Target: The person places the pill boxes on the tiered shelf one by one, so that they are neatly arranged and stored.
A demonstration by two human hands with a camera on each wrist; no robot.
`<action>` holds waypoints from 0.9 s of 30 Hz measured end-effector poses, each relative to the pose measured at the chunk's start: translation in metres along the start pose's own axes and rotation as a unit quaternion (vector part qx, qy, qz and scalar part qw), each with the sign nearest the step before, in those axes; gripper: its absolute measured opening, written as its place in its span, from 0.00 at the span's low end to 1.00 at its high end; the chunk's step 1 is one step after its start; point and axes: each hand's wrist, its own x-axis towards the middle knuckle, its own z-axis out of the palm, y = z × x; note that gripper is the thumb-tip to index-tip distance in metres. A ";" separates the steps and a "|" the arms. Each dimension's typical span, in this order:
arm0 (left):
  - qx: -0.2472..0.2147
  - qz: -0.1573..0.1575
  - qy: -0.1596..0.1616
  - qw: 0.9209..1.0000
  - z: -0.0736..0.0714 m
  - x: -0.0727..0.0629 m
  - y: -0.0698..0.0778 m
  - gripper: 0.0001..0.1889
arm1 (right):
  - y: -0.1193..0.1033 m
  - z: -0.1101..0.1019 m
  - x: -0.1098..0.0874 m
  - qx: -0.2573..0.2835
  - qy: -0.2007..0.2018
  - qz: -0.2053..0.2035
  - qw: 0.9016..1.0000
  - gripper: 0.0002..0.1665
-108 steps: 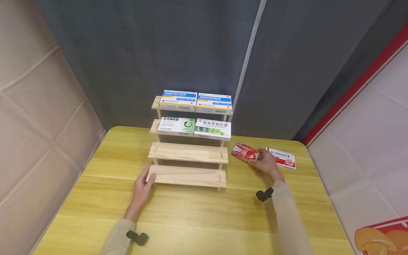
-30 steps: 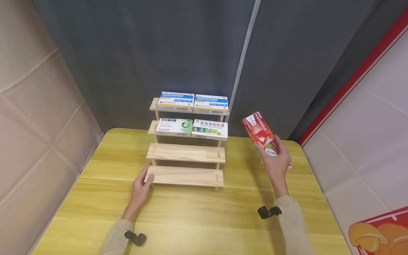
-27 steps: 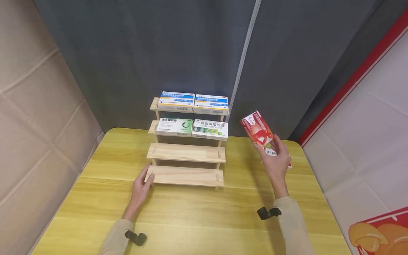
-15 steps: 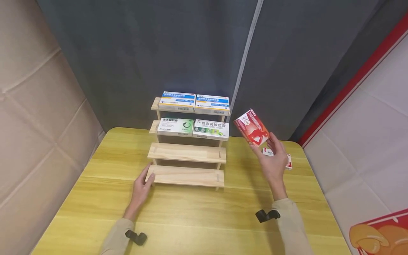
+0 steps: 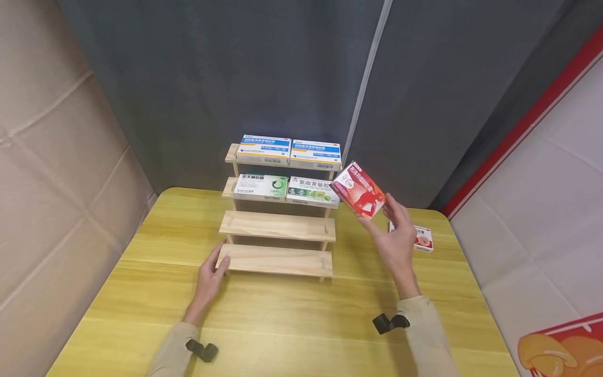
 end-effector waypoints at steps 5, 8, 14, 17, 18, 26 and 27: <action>-0.014 0.003 0.011 1.000 0.004 0.005 -0.023 0.29 | -0.004 0.005 -0.002 0.021 -0.021 -0.023 0.999 0.45; -0.012 0.009 0.019 1.000 0.006 0.008 -0.035 0.29 | -0.009 0.009 -0.004 0.032 -0.033 -0.031 0.998 0.46; -0.005 0.029 0.025 0.999 0.006 0.008 -0.040 0.28 | -0.021 0.015 -0.011 0.039 -0.069 -0.036 0.996 0.45; -0.011 0.034 0.025 0.999 0.006 0.008 -0.040 0.28 | -0.025 0.019 -0.014 0.035 -0.085 -0.038 0.995 0.45; -0.012 0.034 0.025 0.999 0.006 0.008 -0.041 0.28 | -0.026 0.020 -0.015 0.031 -0.090 -0.039 0.995 0.45; -0.011 0.021 0.026 0.999 0.006 0.008 -0.039 0.29 | -0.030 0.031 -0.020 0.007 -0.145 -0.048 0.988 0.49; -0.010 0.021 0.026 0.999 0.006 0.008 -0.038 0.29 | -0.029 0.033 -0.021 0.006 -0.152 -0.049 0.987 0.49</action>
